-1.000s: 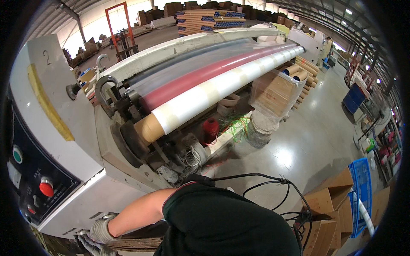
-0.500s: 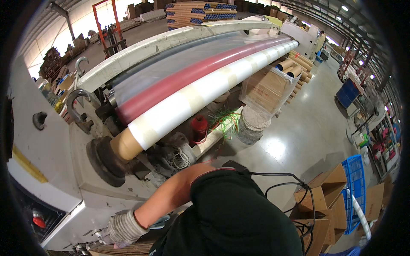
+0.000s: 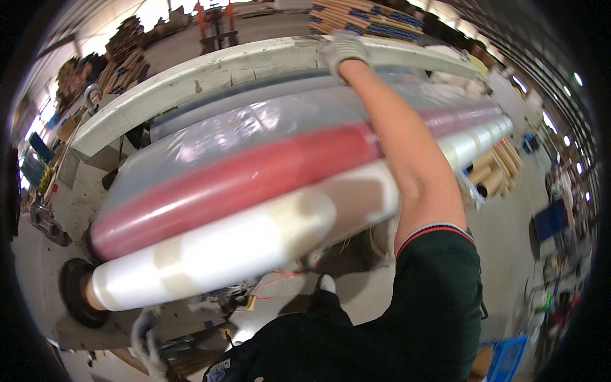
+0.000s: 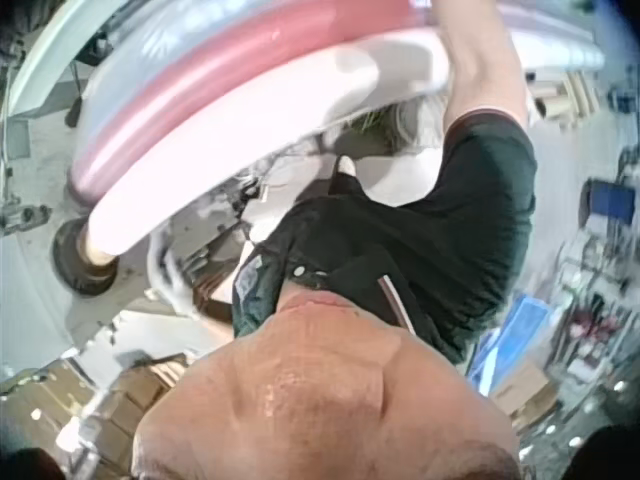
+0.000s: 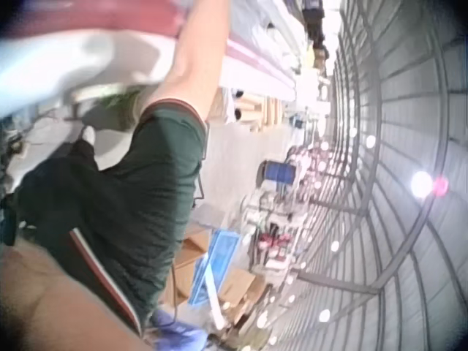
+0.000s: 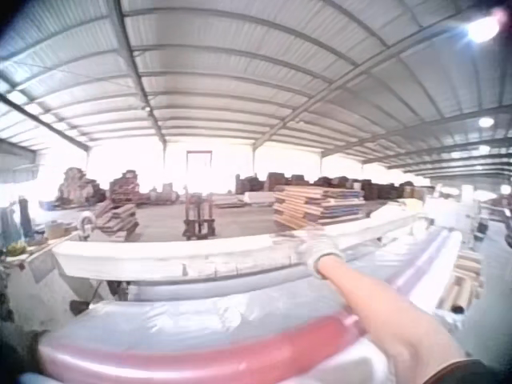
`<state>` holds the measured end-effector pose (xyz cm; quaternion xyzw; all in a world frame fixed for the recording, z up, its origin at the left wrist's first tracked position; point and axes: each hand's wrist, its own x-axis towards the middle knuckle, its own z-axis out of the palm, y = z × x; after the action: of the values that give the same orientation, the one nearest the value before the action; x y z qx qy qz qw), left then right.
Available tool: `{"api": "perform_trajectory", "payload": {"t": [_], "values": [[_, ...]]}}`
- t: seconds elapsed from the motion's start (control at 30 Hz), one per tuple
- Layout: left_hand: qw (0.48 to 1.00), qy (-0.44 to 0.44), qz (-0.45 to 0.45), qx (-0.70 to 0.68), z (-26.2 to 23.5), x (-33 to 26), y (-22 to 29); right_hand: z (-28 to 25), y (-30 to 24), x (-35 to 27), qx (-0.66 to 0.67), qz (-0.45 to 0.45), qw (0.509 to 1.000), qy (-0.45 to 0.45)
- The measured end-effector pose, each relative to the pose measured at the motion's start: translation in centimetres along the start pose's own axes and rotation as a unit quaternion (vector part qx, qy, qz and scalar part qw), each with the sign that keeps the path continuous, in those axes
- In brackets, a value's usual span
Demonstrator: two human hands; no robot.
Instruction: The recorder operates a film rewinding and slitting machine, including loading cores and handling finished rolls.
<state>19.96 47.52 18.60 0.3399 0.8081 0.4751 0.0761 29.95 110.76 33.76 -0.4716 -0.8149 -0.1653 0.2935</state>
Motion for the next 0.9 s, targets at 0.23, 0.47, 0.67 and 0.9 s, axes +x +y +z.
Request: {"api": "perform_trajectory", "payload": {"t": [0.23, 0.47, 0.67, 0.9], "values": [[0.959, 0.225, 0.169, 0.038, 15.9, 3.1, -3.0, 3.6, 7.3, 7.7, 0.516, 0.138, 0.737, -0.414], [0.840, 0.433, 0.015, -0.327, 20.6, 3.8, -2.5, 1.8, 6.7, 10.1, 0.495, 0.075, 0.789, -0.357], [0.633, 0.273, 0.015, -0.724, 18.3, 6.7, 5.9, -5.2, -10.8, -5.5, 0.416, -0.401, 0.770, -0.271], [0.609, 0.295, -0.062, -0.734, 17.6, 8.2, 8.1, -8.4, -26.1, -19.3, 0.344, -0.632, 0.675, -0.162]]}}
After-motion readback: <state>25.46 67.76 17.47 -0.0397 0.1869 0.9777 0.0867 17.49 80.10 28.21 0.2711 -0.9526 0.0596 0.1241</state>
